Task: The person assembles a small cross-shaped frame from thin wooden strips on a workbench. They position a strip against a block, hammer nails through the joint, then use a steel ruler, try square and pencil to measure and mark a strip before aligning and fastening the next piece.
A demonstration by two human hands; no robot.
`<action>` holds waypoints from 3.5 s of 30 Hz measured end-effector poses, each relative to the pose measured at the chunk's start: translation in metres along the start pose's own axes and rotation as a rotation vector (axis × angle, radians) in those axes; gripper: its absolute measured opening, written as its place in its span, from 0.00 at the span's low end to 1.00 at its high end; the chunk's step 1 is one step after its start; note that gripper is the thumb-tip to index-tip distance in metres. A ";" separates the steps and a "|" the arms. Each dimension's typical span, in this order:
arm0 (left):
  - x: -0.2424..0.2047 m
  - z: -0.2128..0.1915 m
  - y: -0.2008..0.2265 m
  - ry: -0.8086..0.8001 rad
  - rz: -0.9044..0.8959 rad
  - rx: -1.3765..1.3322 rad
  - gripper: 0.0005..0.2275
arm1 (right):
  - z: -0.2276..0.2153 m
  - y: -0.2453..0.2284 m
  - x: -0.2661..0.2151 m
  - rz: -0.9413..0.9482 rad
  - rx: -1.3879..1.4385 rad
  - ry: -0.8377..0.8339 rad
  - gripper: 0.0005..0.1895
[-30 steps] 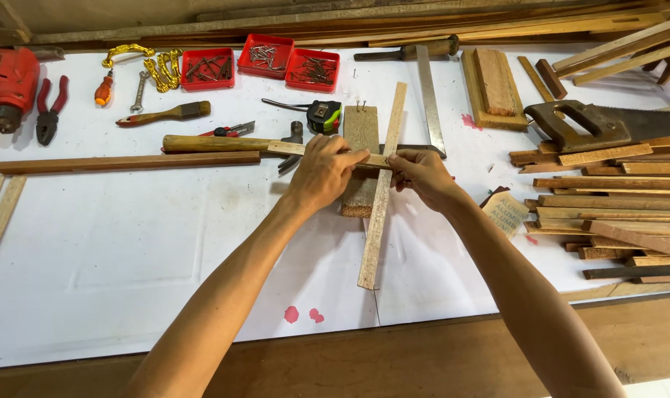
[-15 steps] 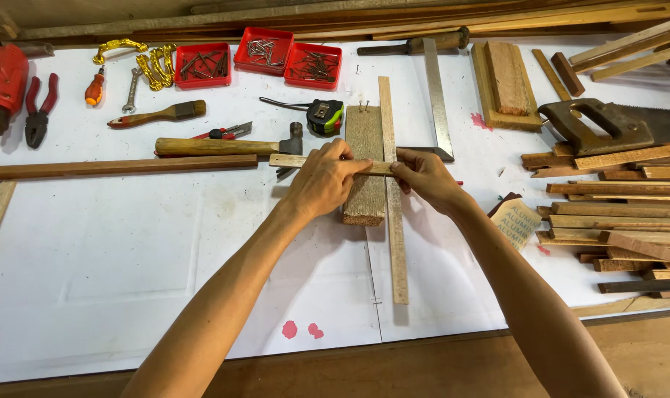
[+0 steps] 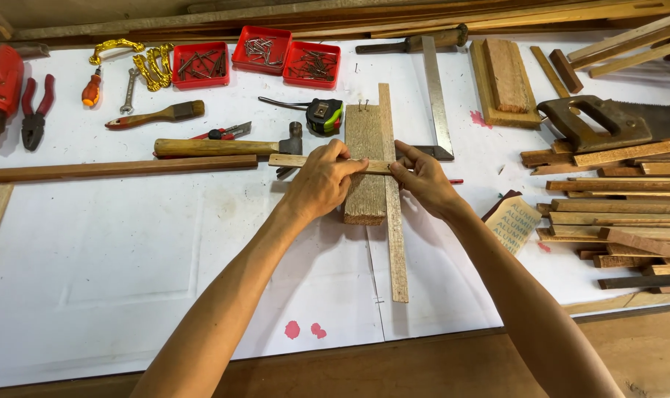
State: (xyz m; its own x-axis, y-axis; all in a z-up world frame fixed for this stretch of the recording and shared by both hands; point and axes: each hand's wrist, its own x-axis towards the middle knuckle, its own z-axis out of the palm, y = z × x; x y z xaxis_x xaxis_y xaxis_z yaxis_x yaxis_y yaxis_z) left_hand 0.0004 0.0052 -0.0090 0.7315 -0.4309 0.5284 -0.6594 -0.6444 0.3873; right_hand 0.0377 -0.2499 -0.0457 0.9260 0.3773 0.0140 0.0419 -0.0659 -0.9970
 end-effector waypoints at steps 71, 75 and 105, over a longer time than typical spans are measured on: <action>-0.005 -0.052 0.049 -0.023 -0.071 0.105 0.14 | 0.014 -0.076 -0.031 0.124 0.160 -0.008 0.14; -0.010 -0.038 0.041 -0.086 -0.165 -0.010 0.16 | 0.022 -0.081 -0.033 0.077 0.160 -0.107 0.19; 0.001 -0.030 0.067 -0.008 -0.697 -0.891 0.20 | 0.066 -0.071 -0.027 -0.018 0.411 0.065 0.28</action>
State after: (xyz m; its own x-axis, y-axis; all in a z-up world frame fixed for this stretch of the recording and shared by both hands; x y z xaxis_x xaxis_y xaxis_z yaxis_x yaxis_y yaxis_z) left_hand -0.0482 -0.0192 0.0400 0.9871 -0.1594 -0.0171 0.0065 -0.0668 0.9977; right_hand -0.0149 -0.1946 0.0192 0.9486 0.3155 0.0231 -0.0831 0.3190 -0.9441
